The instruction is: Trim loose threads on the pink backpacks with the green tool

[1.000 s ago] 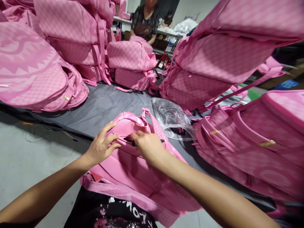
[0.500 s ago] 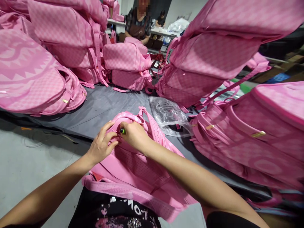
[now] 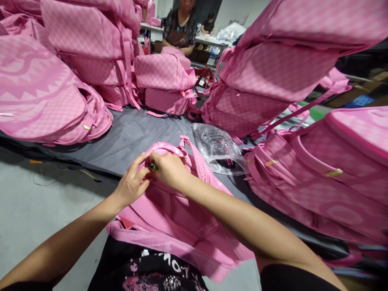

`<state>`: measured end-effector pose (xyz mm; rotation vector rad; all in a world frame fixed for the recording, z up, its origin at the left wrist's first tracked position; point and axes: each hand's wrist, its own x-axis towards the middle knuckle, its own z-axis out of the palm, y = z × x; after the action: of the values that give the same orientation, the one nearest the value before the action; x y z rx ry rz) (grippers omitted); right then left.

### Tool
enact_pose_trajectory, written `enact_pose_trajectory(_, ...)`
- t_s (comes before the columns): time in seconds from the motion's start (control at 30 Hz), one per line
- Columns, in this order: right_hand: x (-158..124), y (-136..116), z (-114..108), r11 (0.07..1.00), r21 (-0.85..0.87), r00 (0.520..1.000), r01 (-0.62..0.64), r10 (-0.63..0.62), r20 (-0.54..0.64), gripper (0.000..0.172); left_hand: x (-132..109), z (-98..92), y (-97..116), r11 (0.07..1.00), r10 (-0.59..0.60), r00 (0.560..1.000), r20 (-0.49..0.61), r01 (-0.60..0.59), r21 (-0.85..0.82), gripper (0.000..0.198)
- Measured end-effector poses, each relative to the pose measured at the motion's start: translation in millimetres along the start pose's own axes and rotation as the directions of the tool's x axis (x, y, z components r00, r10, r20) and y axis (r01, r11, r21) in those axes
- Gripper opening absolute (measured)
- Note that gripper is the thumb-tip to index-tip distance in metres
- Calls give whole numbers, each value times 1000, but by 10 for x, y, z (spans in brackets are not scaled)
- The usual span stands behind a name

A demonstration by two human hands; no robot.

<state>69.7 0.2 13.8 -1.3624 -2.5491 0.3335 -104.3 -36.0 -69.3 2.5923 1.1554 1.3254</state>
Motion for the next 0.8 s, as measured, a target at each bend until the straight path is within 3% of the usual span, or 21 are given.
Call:
enact_pose_trajectory(0.1,-41,62,17,998,64,1000,6,-7,9,20,-5,24,-11,1000,-12,1000,6,12,-17,28)
enact_pose_trajectory(0.2,-41,171,5,985,41,983,165,-168,78,20,-7,43,-17,1000,-22,1000,1,22,-16,28)
enact_pose_trajectory(0.3,11,226,-33,956,-38,946,292,-283,158,15,-11,49,-4,999,-44,999,11,44,-16,26)
enact_pose_trajectory(0.47,64,231,-109,887,-225,899,402,-336,280,17,-21,80,4,995,-100,995,20,100,-26,30)
enact_pose_trajectory(0.6,105,180,-103,824,-317,863,470,-352,363,19,-25,118,-90,981,-172,981,-89,162,-110,50)
enact_pose_trajectory(0.7,90,71,-93,794,-324,842,514,-396,366,23,-62,58,-112,935,-334,941,-60,323,-144,71)
enact_pose_trajectory(0.73,72,59,-105,785,-327,836,527,-410,364,25,-69,12,-112,905,-409,912,15,408,-123,71)
enact_pose_trajectory(0.8,-8,128,-153,780,-347,838,521,-389,384,29,-49,-94,-130,830,-548,815,187,557,3,59)
